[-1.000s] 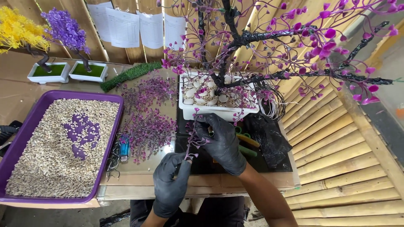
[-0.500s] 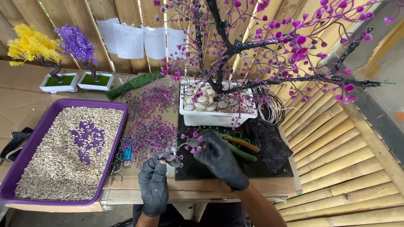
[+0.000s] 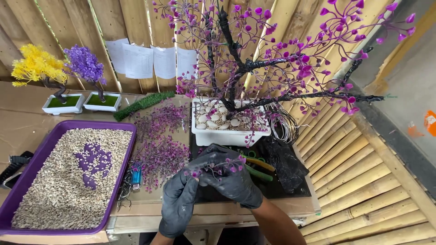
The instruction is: The person is meticulously assembling an artificial bonsai tree by attaching small purple flower clusters to a wire frame structure.
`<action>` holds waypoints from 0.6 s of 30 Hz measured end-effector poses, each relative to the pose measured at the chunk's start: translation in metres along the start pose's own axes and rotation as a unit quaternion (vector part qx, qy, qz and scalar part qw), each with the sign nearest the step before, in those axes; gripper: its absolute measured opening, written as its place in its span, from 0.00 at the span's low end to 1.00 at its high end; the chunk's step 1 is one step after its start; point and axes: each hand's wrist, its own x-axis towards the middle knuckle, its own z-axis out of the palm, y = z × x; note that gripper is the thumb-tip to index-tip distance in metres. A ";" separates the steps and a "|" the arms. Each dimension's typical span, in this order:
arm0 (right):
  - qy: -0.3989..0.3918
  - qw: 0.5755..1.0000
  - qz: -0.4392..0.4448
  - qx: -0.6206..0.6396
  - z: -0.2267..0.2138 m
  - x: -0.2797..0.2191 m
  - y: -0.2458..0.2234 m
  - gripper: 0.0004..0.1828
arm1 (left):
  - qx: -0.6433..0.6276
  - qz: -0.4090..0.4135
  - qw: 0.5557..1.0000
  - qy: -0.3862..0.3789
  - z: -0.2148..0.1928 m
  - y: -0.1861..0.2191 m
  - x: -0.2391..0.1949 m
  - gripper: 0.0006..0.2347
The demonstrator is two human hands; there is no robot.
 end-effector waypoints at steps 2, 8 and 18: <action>-0.043 0.940 0.074 0.331 -0.013 -0.025 0.079 0.20 | 0.054 0.062 0.995 -0.060 0.013 0.033 0.027 0.09; 0.122 0.963 -0.057 -0.232 -0.019 0.083 -0.091 0.04 | 0.170 0.042 0.983 -0.062 0.029 0.089 0.095 0.09; 0.301 0.797 -0.139 -0.505 -0.052 0.167 -0.109 0.04 | 0.238 0.235 0.942 -0.010 0.032 0.143 0.182 0.05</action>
